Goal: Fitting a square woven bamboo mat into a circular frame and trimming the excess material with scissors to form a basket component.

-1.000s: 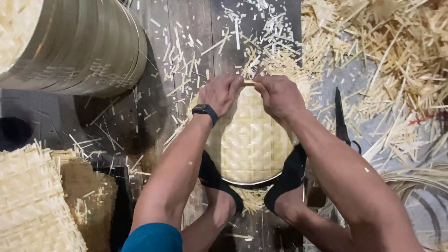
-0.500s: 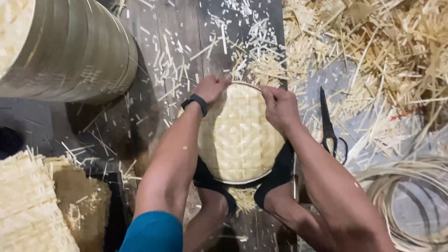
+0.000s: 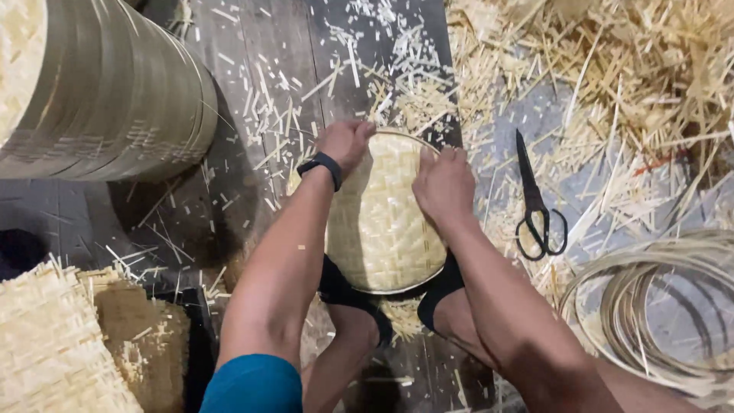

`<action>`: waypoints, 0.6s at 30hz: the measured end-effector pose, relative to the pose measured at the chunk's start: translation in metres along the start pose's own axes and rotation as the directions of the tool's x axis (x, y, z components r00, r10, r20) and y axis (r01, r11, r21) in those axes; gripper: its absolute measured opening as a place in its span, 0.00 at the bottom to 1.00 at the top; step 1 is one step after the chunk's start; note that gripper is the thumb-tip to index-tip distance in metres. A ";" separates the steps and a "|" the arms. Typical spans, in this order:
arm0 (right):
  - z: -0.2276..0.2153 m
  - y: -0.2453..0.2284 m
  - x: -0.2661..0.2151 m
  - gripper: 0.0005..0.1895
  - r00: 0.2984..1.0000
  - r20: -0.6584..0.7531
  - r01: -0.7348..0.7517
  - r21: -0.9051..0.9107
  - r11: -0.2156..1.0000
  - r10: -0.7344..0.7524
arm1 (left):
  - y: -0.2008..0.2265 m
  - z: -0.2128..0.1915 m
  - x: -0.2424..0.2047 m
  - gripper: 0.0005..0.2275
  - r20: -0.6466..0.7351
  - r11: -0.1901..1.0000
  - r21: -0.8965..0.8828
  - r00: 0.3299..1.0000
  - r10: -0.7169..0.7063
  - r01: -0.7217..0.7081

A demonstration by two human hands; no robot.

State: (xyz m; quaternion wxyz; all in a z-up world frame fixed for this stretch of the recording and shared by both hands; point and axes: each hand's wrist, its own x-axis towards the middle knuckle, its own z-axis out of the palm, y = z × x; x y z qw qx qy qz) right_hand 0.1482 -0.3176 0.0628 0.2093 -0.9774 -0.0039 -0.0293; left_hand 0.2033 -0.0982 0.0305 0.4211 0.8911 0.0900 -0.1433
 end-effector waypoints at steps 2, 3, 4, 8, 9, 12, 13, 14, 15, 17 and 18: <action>-0.012 -0.018 0.013 0.29 0.976 0.133 -0.167 -0.042 0.985 0.171 | -0.021 0.016 0.012 0.29 0.034 0.997 0.073 0.999 -0.029 0.026; -0.018 -0.027 0.025 0.33 0.912 0.251 -0.308 -0.097 0.946 0.323 | -0.029 0.021 0.023 0.32 0.049 0.988 0.145 0.997 -0.060 0.052; -0.019 -0.029 0.034 0.33 0.917 0.243 -0.301 -0.097 0.949 0.316 | -0.002 0.005 0.018 0.32 0.040 0.989 0.140 0.998 -0.053 0.047; -0.026 -0.033 0.037 0.34 0.833 0.367 -0.399 -0.123 0.909 0.415 | 0.052 -0.022 -0.012 0.38 0.140 0.939 0.248 0.950 -0.280 0.240; -0.030 -0.037 0.039 0.36 0.809 0.394 -0.418 -0.134 0.898 0.436 | 0.059 -0.027 -0.014 0.38 0.134 0.937 0.235 0.946 -0.296 0.260; -0.032 -0.038 0.040 0.34 0.826 0.368 -0.420 -0.104 0.901 0.427 | 0.056 -0.023 -0.009 0.39 0.092 0.940 0.216 0.953 -0.290 0.265; -0.029 -0.031 0.043 0.34 0.835 0.355 -0.414 -0.096 0.905 0.420 | 0.046 -0.015 -0.001 0.39 0.080 0.943 0.213 0.958 -0.277 0.255; -0.026 -0.026 0.046 0.34 0.816 0.391 -0.423 -0.097 0.901 0.425 | 0.035 -0.007 0.008 0.40 0.073 0.948 0.227 0.967 -0.243 0.221; -0.021 -0.021 0.048 0.34 0.793 0.436 -0.426 -0.102 0.899 0.425 | 0.020 0.000 0.014 0.41 0.066 0.950 0.240 0.973 -0.220 0.199; 0.000 -0.007 0.053 0.32 0.937 0.279 -0.186 -0.104 0.977 0.208 | 0.033 -0.010 0.007 0.40 0.138 0.942 0.274 0.961 -0.238 0.194; 0.012 -0.001 0.057 0.31 0.992 0.120 0.047 -0.149 0.988 -0.029 | 0.038 -0.016 0.004 0.39 0.223 0.932 0.312 0.940 -0.260 0.184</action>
